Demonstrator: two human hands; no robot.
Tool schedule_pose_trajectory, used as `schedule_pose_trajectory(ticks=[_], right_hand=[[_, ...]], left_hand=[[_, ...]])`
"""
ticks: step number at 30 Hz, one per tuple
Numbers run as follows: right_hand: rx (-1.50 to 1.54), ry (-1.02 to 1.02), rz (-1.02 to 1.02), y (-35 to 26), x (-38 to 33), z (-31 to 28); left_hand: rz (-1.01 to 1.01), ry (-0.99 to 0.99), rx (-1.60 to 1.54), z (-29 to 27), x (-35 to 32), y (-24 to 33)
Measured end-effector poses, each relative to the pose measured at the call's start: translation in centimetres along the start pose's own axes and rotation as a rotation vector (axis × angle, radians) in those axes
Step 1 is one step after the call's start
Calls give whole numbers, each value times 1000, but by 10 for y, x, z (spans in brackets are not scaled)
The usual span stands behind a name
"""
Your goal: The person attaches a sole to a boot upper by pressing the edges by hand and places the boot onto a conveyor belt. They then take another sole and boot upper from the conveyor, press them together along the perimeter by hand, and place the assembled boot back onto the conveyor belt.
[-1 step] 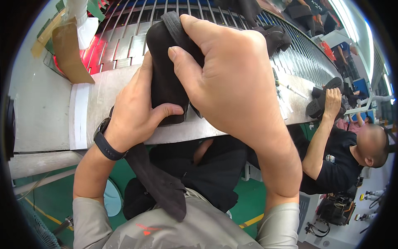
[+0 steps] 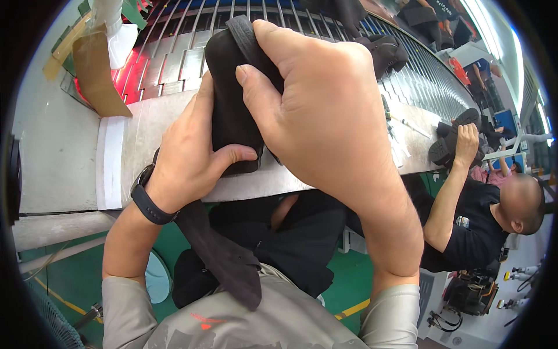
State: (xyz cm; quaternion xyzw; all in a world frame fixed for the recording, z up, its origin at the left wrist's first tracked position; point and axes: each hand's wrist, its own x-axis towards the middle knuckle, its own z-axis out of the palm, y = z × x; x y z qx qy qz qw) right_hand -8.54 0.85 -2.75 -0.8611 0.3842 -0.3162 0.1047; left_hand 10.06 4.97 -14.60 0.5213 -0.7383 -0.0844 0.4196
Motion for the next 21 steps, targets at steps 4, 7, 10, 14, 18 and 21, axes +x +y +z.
schedule_pose_trajectory(ticks=[4, 7, 10, 14, 18, 21], right_hand=[[-173, 18, -87, -10, -2, 5], [-454, 89, -191, -16, -2, 16], [-503, -38, -246, -35, 5, 12], [393, -11, 47, 13, 10, 9], [150, 91, -120, -21, 20, -1], [-26, -71, 44, -35, 28, -7]], left_hand=[[-3, -6, -3, 0, 0, 1], [-35, -24, 18, 0, 1, -2], [-47, -1, -35, 0, 5, -12], [-68, -16, -27, -2, 9, -10], [-140, -60, 0, -2, 4, -4], [-118, -35, 29, -4, 0, -5]])
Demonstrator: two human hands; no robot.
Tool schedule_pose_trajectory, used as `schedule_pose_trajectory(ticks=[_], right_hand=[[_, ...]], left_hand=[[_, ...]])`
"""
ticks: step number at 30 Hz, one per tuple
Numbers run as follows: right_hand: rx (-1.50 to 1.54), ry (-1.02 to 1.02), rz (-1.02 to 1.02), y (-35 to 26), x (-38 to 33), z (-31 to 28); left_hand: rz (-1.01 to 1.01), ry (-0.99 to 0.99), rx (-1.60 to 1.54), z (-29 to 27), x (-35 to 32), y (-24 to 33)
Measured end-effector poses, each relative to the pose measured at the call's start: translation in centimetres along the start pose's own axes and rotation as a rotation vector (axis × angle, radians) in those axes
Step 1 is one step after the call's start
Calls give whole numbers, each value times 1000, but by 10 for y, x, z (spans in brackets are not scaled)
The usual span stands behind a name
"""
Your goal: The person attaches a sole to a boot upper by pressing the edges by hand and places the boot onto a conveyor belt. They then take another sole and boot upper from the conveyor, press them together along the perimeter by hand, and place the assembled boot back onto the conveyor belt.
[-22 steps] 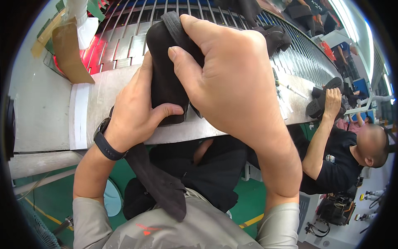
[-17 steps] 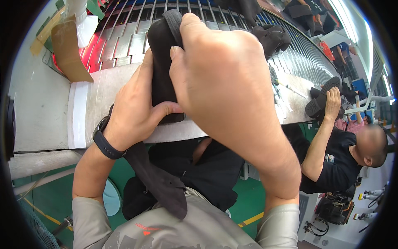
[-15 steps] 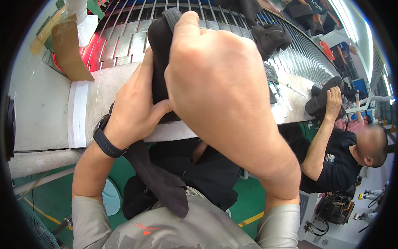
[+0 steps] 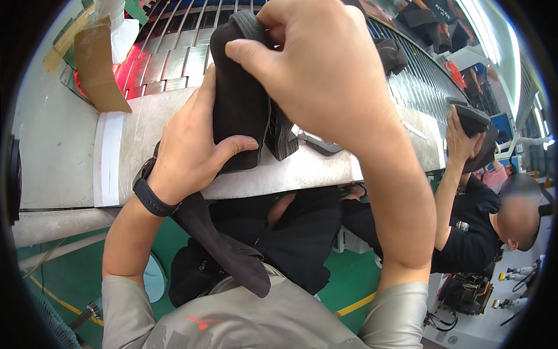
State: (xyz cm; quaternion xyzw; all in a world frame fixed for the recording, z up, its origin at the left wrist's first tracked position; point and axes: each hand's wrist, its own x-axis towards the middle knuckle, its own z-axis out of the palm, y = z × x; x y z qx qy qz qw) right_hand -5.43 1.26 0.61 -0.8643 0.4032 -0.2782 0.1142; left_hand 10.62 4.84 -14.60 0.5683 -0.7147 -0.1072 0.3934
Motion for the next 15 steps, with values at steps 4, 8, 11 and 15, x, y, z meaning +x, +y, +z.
schedule_pose_trajectory(ticks=[4, 8, 11, 15], right_hand=[[249, -90, 106, 23, 15, -12], [326, -196, 120, 32, 20, -13], [281, -178, 233, 24, 18, -4], [194, -12, -26, 34, 4, 9]], left_hand=[[7, -3, -4, 1, 2, -1], [28, 12, -6, 2, 1, -2], [101, 84, 20, 4, 0, -8], [91, 72, 16, 2, 0, -4]])
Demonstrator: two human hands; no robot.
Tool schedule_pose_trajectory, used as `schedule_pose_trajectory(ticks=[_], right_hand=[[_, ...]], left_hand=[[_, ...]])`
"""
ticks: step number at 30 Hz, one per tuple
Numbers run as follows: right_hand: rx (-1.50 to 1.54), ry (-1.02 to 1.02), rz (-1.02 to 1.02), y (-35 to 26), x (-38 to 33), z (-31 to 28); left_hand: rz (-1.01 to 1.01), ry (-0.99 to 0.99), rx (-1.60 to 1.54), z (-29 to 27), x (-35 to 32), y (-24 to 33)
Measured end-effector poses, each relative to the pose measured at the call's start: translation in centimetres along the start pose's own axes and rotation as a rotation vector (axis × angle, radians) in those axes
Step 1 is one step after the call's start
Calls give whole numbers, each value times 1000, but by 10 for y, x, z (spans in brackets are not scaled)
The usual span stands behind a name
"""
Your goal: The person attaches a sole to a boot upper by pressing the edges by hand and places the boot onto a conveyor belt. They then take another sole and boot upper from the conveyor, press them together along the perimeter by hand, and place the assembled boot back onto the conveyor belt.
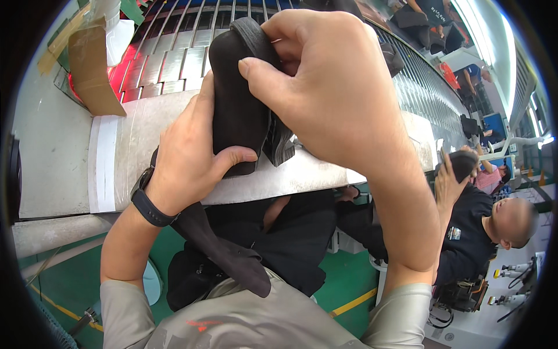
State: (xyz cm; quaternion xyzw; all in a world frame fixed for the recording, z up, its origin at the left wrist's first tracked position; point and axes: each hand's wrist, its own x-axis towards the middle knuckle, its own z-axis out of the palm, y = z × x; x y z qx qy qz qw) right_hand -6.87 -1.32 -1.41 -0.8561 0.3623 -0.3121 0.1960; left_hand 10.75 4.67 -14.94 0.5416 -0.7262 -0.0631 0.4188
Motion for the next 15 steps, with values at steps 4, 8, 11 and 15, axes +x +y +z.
schedule_pose_trajectory(ticks=[4, 8, 11, 15], right_hand=[[21, 10, 60, -10, -3, 2], [30, -16, 22, -18, -5, 3], [-250, 58, -97, -10, -5, 14], [-775, 156, -221, -12, -8, 44]], left_hand=[[-25, -28, 12, -3, -1, 3], [18, 45, 42, -1, -4, 2], [1, 62, 50, -1, -6, 2], [-47, 25, 75, 3, -1, -4]])
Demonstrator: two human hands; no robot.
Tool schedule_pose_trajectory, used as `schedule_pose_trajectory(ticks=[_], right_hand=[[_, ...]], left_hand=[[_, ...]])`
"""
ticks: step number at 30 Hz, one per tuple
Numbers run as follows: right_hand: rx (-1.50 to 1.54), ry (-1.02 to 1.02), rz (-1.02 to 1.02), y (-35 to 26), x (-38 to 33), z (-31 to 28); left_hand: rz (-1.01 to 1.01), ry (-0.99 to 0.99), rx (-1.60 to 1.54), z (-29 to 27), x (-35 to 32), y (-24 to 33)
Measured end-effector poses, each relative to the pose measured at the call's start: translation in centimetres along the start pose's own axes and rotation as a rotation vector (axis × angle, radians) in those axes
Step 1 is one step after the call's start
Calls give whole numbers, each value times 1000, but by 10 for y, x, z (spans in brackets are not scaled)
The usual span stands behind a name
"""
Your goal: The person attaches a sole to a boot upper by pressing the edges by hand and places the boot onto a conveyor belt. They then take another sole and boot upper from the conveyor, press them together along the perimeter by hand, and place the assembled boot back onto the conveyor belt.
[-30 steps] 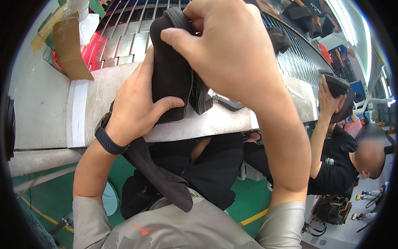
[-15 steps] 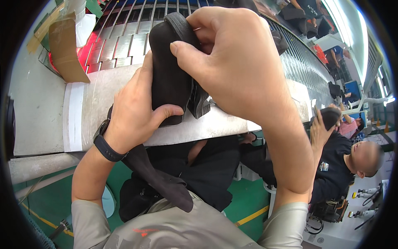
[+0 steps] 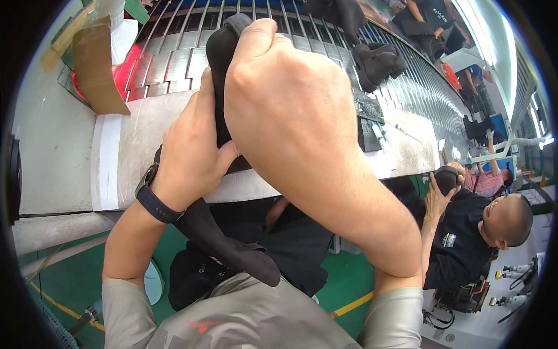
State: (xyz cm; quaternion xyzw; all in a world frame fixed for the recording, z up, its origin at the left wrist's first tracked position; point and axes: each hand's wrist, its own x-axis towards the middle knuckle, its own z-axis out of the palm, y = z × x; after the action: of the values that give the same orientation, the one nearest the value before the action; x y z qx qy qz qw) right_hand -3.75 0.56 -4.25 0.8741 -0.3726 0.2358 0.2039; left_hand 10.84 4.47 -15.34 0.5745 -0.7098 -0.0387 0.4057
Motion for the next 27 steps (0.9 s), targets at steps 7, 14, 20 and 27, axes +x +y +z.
schedule_pose_trajectory(ticks=[7, 14, 20, 27], right_hand=[[574, 285, -75, 25, -17, 43], [1085, 10, 413, 22, -59, 69], [1013, 85, 351, 13, -57, 81], [929, 136, 300, 12, -54, 82]], left_hand=[[-64, -50, -177, -2, 7, -23], [-86, -83, -248, -10, 15, -27], [-49, -102, -337, -13, 14, -36], [-17, -89, -268, -12, 15, -38]])
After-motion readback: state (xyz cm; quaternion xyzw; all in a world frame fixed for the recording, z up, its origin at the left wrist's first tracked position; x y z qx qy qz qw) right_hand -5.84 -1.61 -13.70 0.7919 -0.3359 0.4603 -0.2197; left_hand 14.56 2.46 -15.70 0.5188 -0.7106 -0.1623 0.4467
